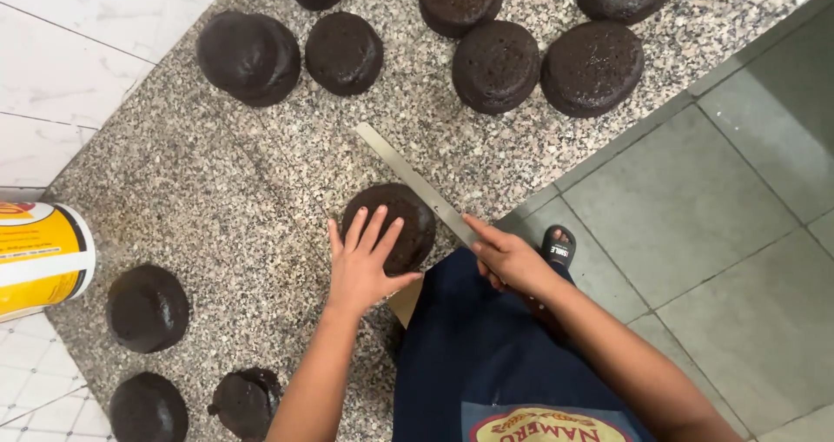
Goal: Cutting chocolate sponges or circular cakes into layers using a long bread knife.
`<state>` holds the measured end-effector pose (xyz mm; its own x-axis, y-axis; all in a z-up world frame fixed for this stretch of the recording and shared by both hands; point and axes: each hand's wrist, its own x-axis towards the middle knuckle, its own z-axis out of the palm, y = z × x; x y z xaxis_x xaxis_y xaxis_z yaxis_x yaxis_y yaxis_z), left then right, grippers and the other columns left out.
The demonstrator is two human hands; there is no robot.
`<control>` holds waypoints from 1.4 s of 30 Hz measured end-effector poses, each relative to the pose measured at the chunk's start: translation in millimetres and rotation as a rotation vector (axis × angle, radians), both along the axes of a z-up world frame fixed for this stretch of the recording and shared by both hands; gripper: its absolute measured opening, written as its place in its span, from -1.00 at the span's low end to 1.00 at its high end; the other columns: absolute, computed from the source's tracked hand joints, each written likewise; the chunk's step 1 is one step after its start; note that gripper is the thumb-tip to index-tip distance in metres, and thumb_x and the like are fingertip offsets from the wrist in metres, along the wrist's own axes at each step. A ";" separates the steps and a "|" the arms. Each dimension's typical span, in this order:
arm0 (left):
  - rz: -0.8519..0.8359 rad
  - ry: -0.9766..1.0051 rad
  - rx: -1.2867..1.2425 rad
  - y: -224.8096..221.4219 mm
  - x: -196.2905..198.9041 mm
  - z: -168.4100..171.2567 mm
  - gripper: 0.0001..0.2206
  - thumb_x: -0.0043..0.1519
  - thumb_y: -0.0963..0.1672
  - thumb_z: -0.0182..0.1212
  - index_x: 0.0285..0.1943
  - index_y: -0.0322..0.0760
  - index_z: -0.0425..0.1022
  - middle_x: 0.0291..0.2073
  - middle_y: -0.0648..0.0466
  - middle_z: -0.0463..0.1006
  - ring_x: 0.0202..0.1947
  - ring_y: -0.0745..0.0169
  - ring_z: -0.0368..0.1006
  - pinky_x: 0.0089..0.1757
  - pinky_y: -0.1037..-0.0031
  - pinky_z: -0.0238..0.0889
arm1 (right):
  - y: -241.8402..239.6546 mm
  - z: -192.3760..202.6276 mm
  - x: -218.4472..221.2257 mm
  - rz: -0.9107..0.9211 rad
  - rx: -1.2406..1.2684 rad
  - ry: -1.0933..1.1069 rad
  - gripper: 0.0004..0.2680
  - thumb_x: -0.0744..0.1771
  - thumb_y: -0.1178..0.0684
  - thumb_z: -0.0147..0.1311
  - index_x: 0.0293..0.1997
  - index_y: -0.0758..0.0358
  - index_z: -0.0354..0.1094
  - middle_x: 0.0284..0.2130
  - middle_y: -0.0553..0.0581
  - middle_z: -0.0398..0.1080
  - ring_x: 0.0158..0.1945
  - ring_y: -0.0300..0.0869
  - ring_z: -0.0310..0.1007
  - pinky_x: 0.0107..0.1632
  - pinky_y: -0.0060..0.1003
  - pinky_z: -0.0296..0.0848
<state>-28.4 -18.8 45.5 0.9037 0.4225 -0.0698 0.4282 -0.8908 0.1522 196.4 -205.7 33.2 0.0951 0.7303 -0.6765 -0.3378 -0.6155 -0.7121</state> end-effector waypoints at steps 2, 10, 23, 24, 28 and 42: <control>-0.005 -0.054 -0.018 0.7 -1.1 -3.3 -0.08 -0.14 0.30 0.40 0.43 0.05 0.33 0.48 0.06 0.16 0.48 -0.14 -0.03 0.29 -0.45 -0.33 | 0.5 -2.3 -0.4 -0.014 0.006 0.034 -0.58 0.41 0.04 -0.11 0.51 -0.20 0.05 -0.57 0.00 0.26 -0.60 -0.31 0.23 -0.51 -0.38 0.32; -0.025 -0.109 0.008 2.4 -3.2 -7.1 -0.09 -0.12 0.28 0.42 0.44 0.04 0.34 0.47 0.05 0.20 0.47 -0.14 0.02 0.30 -0.39 -0.20 | 5.7 1.8 -0.3 -0.009 -0.017 0.014 -0.57 0.41 0.06 -0.12 0.51 -0.21 0.05 -0.58 0.01 0.26 -0.61 -0.31 0.23 -0.51 -0.37 0.34; -0.018 -0.185 0.034 -1.1 0.0 -8.6 -0.11 -0.16 0.21 0.52 0.41 0.01 0.39 0.45 0.08 0.24 0.47 -0.07 0.05 0.30 -0.32 -0.11 | -49.4 -10.3 2.6 0.076 -0.022 -0.083 -0.58 0.40 0.08 -0.11 0.49 -0.20 0.06 -0.60 0.00 0.23 -0.65 -0.30 0.19 -0.55 -0.36 0.32; -0.021 -0.188 0.038 -0.4 1.5 -7.6 -0.11 -0.16 0.21 0.52 0.41 0.01 0.39 0.45 0.08 0.24 0.47 -0.07 0.05 0.30 -0.32 -0.11 | -31.0 -7.5 3.4 0.073 -0.018 -0.085 -0.58 0.40 0.08 -0.11 0.49 -0.20 0.06 -0.60 0.00 0.23 -0.65 -0.30 0.19 -0.55 -0.36 0.32; -0.014 -0.222 0.054 -5.2 2.9 -6.1 -0.15 -0.14 0.18 0.54 0.38 -0.04 0.41 0.44 0.04 0.26 0.45 -0.09 0.09 0.29 -0.33 -0.05 | 11.9 5.5 2.3 0.061 0.059 -0.073 -0.59 0.41 0.09 -0.11 0.50 -0.15 0.07 -0.61 0.00 0.25 -0.65 -0.32 0.19 -0.54 -0.38 0.28; 0.058 -0.211 0.084 -15.3 10.9 -13.8 -0.15 -0.12 0.18 0.52 0.37 -0.11 0.41 0.42 -0.03 0.29 0.42 -0.15 0.13 0.25 -0.36 -0.03 | -17.5 -6.3 -8.0 0.079 0.104 -0.003 -0.58 0.41 0.09 -0.10 0.50 -0.18 0.08 -0.62 0.03 0.25 -0.67 -0.30 0.18 -0.56 -0.33 0.27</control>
<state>-17.5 -34.1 31.7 0.8685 0.4706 0.1561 0.4457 -0.8789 0.1701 188.5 -223.2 26.8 0.0366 0.8020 -0.5962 -0.2886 -0.5627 -0.7747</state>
